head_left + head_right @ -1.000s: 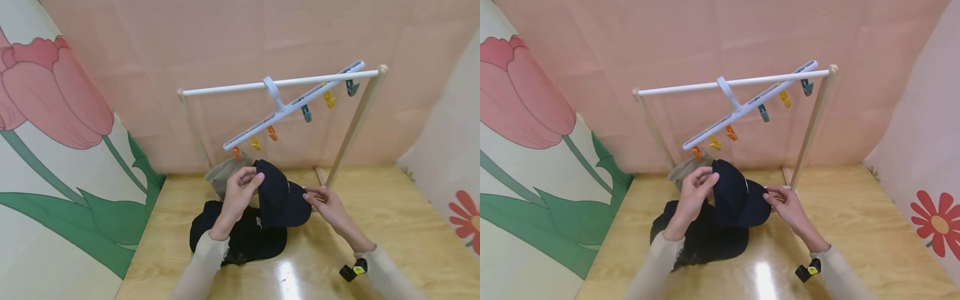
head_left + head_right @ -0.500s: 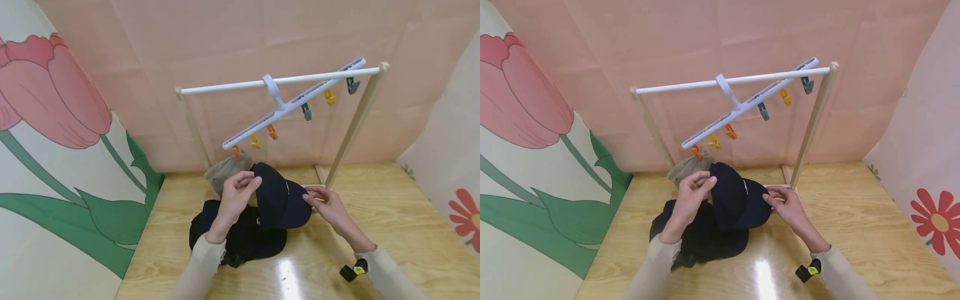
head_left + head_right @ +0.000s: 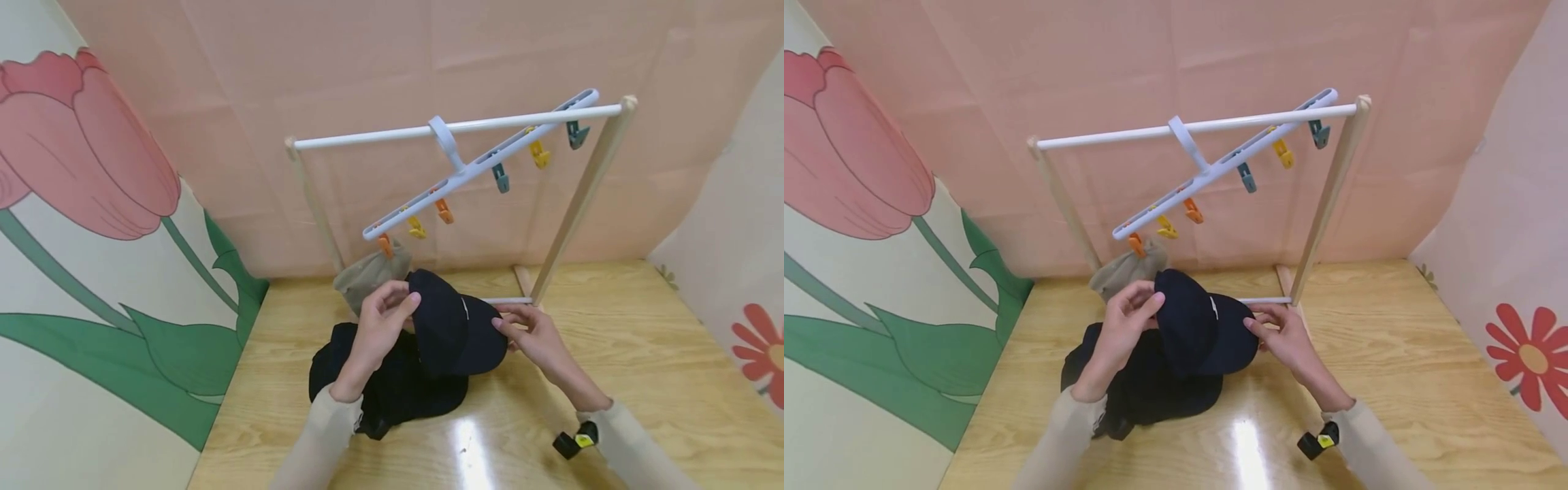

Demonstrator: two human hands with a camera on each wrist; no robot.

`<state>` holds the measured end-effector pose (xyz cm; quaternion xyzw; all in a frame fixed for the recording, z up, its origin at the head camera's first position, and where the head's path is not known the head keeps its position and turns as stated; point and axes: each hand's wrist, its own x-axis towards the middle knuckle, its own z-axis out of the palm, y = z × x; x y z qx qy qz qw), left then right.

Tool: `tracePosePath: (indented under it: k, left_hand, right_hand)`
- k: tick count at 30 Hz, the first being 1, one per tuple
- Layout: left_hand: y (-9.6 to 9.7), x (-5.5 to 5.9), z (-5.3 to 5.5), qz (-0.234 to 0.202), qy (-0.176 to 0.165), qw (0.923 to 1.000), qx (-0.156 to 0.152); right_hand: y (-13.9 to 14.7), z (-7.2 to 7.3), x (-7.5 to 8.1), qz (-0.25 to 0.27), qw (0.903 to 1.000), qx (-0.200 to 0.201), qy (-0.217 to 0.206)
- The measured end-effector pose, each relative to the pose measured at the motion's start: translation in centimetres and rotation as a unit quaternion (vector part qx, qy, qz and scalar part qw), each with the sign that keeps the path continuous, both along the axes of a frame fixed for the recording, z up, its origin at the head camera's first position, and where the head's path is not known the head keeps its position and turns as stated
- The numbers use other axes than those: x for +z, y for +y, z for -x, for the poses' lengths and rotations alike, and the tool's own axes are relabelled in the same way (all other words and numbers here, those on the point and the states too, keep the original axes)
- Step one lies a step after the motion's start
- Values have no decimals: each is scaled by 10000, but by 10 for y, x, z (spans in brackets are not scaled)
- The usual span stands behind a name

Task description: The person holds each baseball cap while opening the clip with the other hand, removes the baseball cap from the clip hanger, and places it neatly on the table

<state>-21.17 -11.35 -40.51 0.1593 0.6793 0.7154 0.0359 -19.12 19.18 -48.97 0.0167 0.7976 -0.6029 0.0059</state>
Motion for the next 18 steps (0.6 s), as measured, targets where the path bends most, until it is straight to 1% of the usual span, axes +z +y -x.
tracePosePath:
  k: [3, 6, 14, 18]
  left_hand:
    - [-2, -3, -1, 37, -62, 10000, 39]
    - [-3, -6, -2, 21, -152, 9999, 6]
    - [-6, -14, -4, 163, -123, 9997, -130]
    - [-9, -17, -7, 212, -245, 9994, -106]
  right_hand:
    - [-1, 0, -1, 58, 10000, -7, -53]
    - [-2, 0, -4, 157, 9999, -27, -60]
    - [-1, -2, -13, 223, 9997, -88, -109]
    - [-1, -4, -16, 285, 9994, -81, -158]
